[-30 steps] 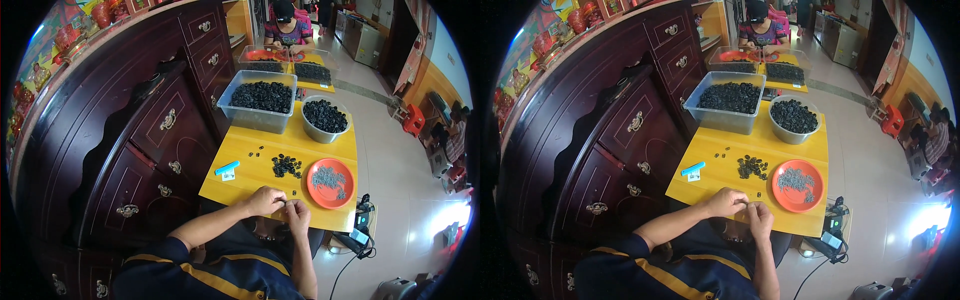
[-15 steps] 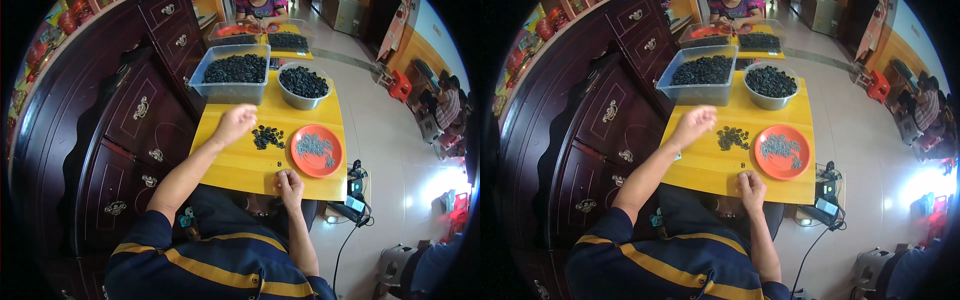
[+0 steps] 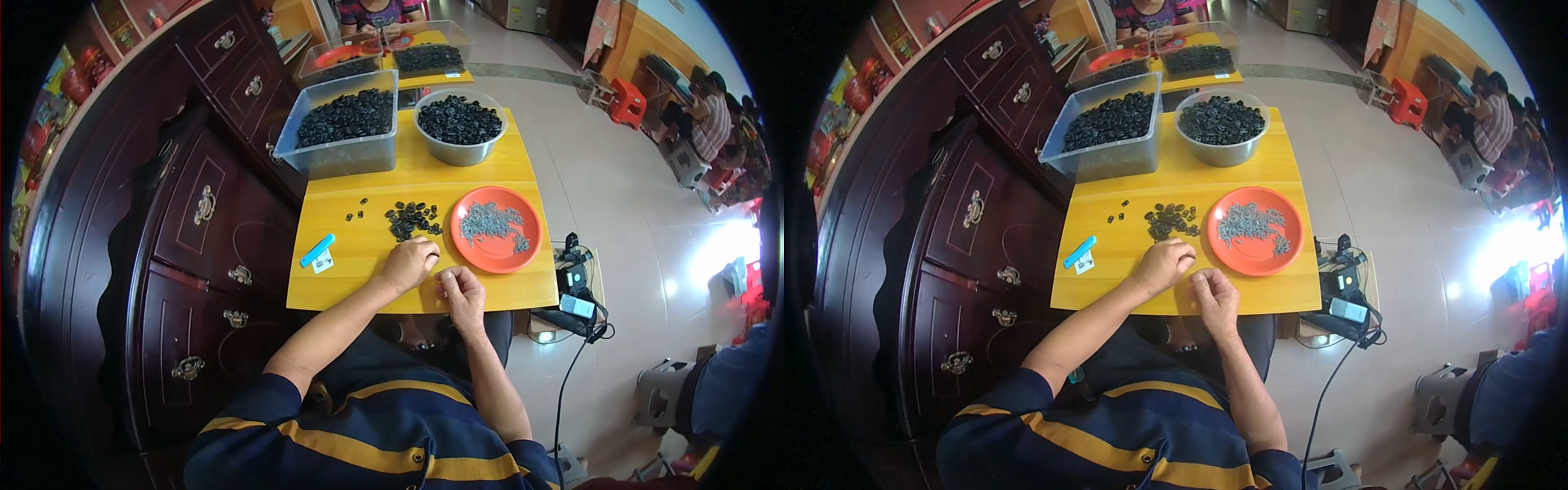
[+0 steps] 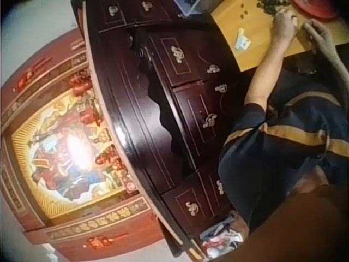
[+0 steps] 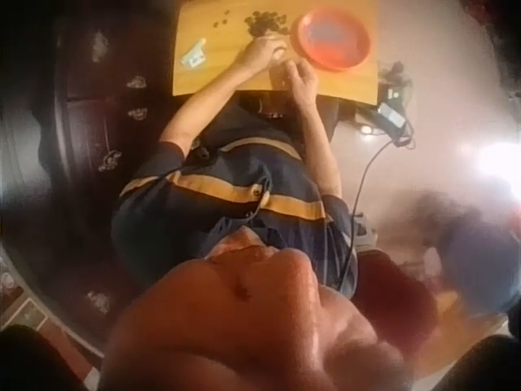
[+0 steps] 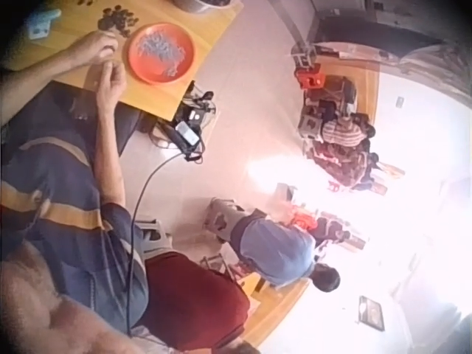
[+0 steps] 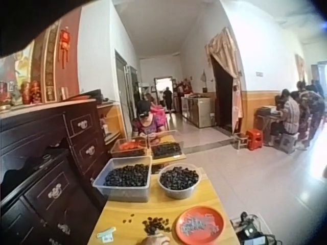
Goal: The person assembles plastic cord locks by hand, picking up plastic housing pieces and inserting internal components and springs into them.
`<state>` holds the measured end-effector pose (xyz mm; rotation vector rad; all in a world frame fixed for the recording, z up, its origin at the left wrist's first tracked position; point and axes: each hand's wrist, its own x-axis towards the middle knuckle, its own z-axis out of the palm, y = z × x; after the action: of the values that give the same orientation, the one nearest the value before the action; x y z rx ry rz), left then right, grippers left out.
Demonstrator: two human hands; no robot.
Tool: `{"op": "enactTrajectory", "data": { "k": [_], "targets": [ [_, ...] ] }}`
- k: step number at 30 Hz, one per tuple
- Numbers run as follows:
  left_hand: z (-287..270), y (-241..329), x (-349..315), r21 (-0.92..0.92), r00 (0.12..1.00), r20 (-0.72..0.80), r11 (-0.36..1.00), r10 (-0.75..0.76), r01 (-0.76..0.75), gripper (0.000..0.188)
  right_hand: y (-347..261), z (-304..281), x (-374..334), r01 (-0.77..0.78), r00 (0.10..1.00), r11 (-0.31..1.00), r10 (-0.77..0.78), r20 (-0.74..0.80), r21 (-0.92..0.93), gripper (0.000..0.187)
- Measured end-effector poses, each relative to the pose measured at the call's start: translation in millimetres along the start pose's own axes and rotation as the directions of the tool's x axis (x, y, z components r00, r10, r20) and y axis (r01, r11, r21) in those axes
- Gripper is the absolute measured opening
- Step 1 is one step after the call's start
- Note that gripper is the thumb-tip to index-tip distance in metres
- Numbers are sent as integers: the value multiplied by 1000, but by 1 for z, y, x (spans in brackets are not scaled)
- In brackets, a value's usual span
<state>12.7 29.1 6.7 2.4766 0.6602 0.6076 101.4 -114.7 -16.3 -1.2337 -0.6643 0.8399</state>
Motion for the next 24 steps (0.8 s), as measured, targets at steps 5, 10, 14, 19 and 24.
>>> {"op": "enactTrajectory", "data": {
  "k": [5,10,14,19,24],
  "targets": [
    [-6,11,-5,-142,1000,15,990,10,-8,15,-6,4,-1,14,997,995,-6,-81,100,12],
    [-9,37,-14,-380,998,-28,924,-50,35,13,-11,3,5,-24,989,988,45,-138,149,10],
    [-7,49,-20,-249,991,-124,964,60,-90,16,-6,-1,7,-8,995,983,26,-100,185,9],
    [-10,65,-19,-97,983,-119,984,139,-151,19,-1,-3,8,-3,991,967,36,-126,253,8],
    [-19,54,-3,-114,975,47,971,216,-210,22,-3,1,4,49,991,961,-14,-130,271,11]
  ]
}}
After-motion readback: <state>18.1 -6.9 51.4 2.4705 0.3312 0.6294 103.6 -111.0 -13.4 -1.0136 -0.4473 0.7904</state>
